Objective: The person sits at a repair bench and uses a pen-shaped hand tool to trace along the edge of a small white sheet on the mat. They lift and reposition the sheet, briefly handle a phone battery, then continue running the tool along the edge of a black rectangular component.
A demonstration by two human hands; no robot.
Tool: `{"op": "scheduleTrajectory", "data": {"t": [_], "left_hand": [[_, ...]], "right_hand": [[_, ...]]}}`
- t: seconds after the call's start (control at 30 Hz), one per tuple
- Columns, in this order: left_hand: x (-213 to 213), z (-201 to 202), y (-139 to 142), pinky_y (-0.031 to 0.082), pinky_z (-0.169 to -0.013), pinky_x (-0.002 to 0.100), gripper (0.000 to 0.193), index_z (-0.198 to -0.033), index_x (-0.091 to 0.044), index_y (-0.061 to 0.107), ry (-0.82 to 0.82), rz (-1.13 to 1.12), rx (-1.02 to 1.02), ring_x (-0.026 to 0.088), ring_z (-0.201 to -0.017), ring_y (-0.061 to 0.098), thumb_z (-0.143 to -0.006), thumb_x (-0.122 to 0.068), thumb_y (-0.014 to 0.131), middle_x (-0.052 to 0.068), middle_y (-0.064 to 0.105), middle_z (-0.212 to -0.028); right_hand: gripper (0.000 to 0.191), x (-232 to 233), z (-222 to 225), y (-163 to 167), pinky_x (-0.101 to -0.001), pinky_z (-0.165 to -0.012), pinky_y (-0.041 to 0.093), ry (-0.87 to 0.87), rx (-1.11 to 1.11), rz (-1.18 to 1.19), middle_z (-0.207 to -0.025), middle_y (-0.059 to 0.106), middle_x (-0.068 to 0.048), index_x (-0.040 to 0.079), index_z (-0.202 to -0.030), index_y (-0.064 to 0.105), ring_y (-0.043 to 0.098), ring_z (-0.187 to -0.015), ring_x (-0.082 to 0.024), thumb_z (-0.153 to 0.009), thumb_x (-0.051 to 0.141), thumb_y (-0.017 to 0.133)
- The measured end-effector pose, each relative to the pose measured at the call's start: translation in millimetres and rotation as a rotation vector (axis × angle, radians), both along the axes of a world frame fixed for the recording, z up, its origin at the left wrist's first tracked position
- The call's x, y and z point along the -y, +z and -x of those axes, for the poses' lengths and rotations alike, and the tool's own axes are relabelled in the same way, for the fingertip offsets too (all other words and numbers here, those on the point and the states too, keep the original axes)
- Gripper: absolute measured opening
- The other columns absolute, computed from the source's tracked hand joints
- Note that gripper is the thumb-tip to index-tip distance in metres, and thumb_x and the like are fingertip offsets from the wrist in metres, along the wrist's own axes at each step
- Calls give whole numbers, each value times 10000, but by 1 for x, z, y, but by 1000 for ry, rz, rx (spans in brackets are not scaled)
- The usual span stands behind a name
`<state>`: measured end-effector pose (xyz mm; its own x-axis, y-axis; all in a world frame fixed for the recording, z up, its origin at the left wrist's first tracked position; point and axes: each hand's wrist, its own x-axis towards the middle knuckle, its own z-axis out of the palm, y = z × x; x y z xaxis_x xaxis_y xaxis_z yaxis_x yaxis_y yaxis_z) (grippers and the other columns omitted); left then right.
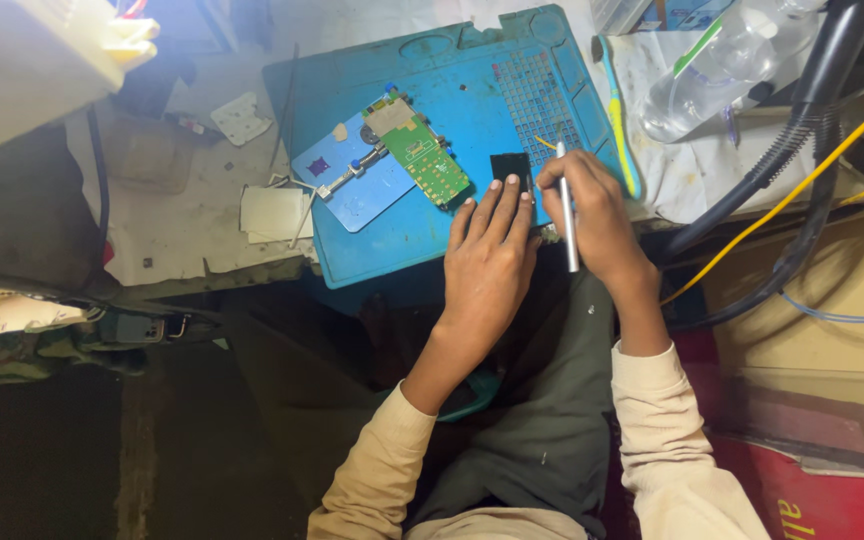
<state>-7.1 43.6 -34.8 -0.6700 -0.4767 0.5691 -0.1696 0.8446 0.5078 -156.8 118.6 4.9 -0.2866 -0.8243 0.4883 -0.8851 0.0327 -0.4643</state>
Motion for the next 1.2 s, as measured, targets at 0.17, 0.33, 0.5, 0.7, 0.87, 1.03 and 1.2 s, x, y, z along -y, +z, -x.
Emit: {"op": "scheduleTrajectory", "data": {"t": [0.17,0.33,0.5,0.7,0.87,1.03,1.2], "left_hand": [[0,-1,0,405,-1143,497,528,-1345,31,625,-4,4,-2,335,-1386,530,-869,-149,764,188,568,-1477],[0,0,0,403,-1142,497,531,-1345,34,626,-2,8,-5,336,-1385,531,-867,-151,765,191,567,-1477],[0,0,-1,407,-1142,498,531,-1342,40,627,-1,10,-6,337,-1383,532,-865,-147,769,192,569,-1472],[0,0,0,409,-1138,495,525,-1331,42,633,-4,0,-21,338,-1372,539,-858,-138,770,192,576,-1466],[-1,1,-1,406,-1148,491,516,-1324,48,635,4,4,-29,336,-1374,543,-859,-135,763,201,577,-1469],[-1,3,-2,398,-1146,489,510,-1318,47,645,6,-1,-33,336,-1369,542,-855,-132,760,205,583,-1459],[-2,2,-1,396,-1149,487,491,-1298,42,651,13,10,-21,334,-1378,542,-852,-131,762,203,589,-1451]], "right_hand": [[176,-1,8,-8,-385,-813,549,-11,118,23,-1002,677,-154,-17,-1031,536,703,-934,-295,-930,-117,640],[185,3,10,-8,-374,-818,551,12,137,37,-1010,669,-156,-13,-1033,518,702,-935,-286,-940,-125,631],[196,9,10,4,-391,-801,537,36,59,34,-1024,641,-170,-17,-1051,516,674,-929,-303,-934,-143,610],[178,25,15,12,-423,-662,476,-59,92,-99,-979,549,-179,-35,-1047,500,603,-748,-322,-932,-166,537],[239,37,22,7,-462,-806,489,19,-162,-1,-1062,504,-221,-66,-1110,458,592,-957,-408,-920,-183,544],[249,45,31,3,-468,-832,490,-37,-193,15,-1067,494,-220,-50,-1092,465,591,-982,-404,-899,-191,538],[257,56,33,2,-444,-816,507,-1,-177,-16,-1096,511,-209,-58,-1144,473,616,-983,-386,-930,-193,519]]}}
